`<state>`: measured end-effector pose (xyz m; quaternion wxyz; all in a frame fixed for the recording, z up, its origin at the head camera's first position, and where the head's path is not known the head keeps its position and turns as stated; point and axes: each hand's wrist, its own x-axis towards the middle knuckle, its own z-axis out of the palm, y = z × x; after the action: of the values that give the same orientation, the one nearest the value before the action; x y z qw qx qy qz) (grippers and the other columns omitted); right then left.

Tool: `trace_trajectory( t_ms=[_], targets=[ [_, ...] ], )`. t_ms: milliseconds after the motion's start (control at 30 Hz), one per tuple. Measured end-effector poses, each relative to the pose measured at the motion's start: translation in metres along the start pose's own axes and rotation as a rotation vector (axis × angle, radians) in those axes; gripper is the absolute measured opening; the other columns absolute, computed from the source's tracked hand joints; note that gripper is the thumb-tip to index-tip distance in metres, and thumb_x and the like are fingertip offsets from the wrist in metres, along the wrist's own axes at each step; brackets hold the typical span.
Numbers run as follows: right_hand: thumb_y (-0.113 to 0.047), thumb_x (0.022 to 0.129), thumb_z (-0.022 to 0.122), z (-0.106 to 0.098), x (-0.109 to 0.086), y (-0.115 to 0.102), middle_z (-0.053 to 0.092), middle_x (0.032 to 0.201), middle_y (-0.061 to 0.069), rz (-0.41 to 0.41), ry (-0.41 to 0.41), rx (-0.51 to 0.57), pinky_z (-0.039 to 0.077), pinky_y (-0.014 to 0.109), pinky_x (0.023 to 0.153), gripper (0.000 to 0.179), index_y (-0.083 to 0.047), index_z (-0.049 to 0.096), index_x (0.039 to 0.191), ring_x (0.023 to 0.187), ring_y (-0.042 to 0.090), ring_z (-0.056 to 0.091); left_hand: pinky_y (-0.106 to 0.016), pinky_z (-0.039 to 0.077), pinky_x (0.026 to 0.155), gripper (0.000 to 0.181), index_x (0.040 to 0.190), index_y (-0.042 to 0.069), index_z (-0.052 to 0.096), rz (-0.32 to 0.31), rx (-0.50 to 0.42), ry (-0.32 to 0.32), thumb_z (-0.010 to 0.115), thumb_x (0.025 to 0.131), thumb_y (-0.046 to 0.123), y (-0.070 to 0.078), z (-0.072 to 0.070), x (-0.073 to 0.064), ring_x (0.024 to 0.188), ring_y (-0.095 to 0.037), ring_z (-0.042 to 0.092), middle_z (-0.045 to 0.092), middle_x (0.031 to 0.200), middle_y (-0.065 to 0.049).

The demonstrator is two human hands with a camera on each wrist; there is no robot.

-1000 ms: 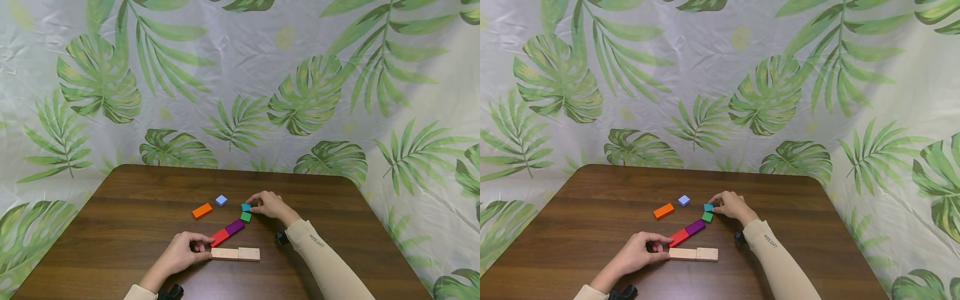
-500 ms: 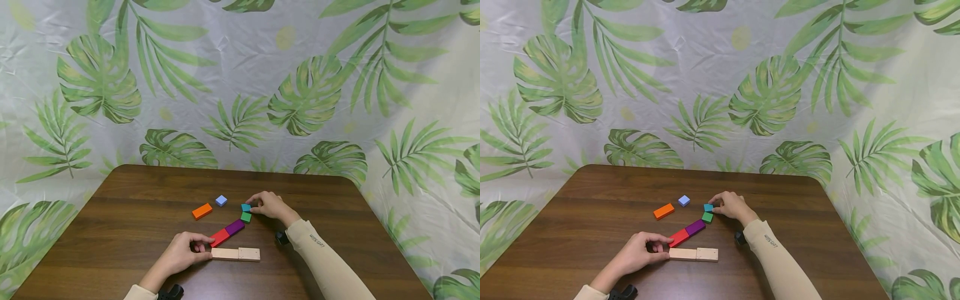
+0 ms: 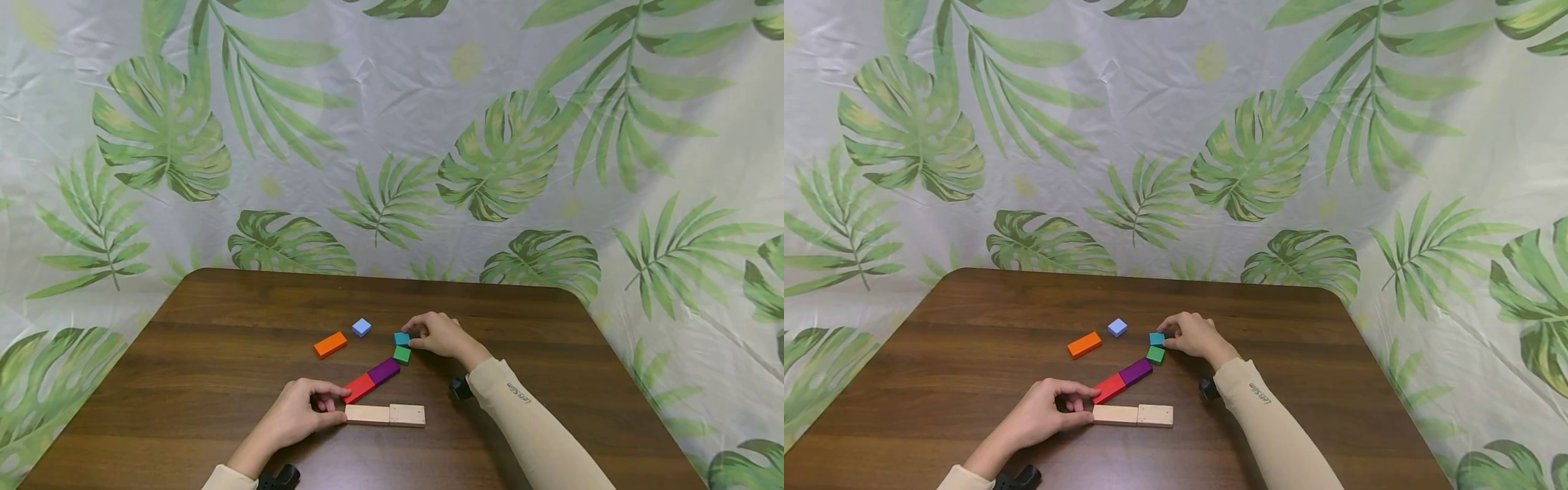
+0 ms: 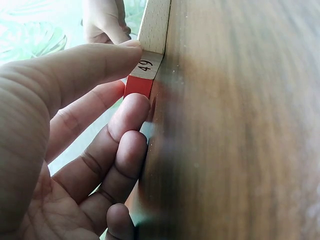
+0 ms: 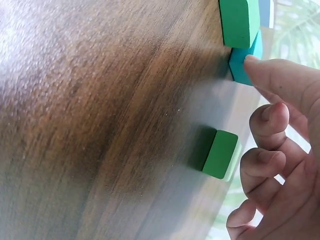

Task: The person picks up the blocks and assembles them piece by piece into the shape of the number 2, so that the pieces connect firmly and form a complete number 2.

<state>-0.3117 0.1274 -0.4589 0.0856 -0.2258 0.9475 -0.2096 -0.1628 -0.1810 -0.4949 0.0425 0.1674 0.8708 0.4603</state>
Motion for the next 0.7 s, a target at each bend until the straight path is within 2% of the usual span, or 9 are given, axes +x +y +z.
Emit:
trace_trajectory(
  t_ms=[700],
  targets=[
    [-0.025, 0.100, 0.078, -0.0002, -0.0010, -0.0016, 0.048, 0.062, -0.009, -0.016, 0.000, 0.012, 0.027, 0.028, 0.062, 0.024, -0.026, 0.080, 0.124, 0.058, 0.008, 0.039, -0.020, 0.048, 0.063, 0.029, 0.112, 0.016, 0.085, 0.001, 0.000, 0.001, 0.092, 0.085, 0.021, -0.0002, -0.0001, -0.0005, 0.068, -0.001, 0.058, 0.068, 0.074, 0.011]
  ],
)
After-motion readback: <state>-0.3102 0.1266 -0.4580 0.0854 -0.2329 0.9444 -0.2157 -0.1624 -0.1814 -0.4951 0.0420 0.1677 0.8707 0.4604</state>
